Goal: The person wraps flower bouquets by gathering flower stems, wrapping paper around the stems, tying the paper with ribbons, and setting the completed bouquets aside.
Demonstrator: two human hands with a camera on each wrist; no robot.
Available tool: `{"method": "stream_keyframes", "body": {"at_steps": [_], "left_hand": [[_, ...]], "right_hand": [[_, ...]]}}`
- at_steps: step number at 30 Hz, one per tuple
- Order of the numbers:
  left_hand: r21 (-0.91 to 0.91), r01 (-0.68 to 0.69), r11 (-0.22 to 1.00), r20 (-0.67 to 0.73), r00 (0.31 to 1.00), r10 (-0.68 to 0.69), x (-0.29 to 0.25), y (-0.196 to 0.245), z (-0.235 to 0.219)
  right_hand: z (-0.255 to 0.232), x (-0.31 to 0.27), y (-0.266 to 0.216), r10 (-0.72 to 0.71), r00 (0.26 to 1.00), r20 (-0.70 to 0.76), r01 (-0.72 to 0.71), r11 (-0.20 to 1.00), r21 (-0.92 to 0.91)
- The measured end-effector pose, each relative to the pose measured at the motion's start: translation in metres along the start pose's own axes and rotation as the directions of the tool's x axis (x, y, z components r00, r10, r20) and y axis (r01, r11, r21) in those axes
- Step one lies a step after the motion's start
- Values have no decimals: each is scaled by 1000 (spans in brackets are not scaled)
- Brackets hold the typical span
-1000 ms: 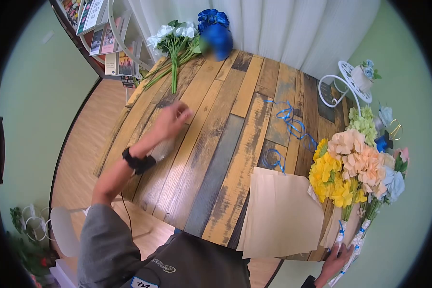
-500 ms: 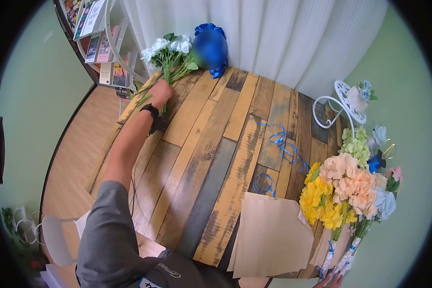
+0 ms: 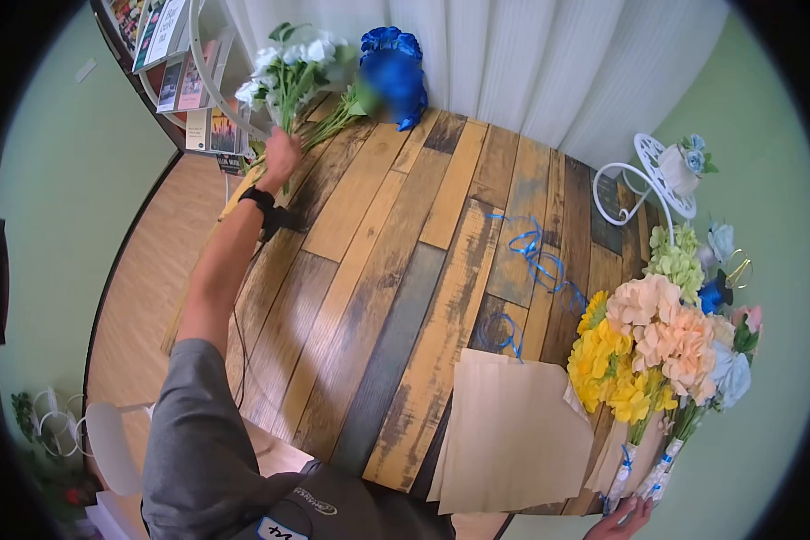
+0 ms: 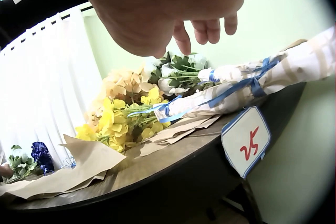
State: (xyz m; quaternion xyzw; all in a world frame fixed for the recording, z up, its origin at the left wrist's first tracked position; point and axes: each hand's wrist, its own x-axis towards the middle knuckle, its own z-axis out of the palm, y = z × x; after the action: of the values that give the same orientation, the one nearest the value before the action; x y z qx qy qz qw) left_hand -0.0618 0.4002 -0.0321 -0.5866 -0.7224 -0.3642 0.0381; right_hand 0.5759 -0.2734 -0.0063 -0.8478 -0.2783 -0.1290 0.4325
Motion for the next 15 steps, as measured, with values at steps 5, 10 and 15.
{"method": "stream_keyframes", "body": {"at_steps": [5, 10, 15], "left_hand": [[-107, -80, 991, -116, 991, 67, -11, 19, -49], [-262, -226, 938, -83, 974, 211, -47, 63, -74], [-385, -359, 850, 33, 915, 401, -86, 119, -63]], "right_hand": [[-2, -2, 12, -201, 979, -40, 192, 966, -172], [8, -5, 9, -208, 978, -13, 201, 959, -202], [12, -10, -13, -200, 979, -48, 186, 959, -213]]}}
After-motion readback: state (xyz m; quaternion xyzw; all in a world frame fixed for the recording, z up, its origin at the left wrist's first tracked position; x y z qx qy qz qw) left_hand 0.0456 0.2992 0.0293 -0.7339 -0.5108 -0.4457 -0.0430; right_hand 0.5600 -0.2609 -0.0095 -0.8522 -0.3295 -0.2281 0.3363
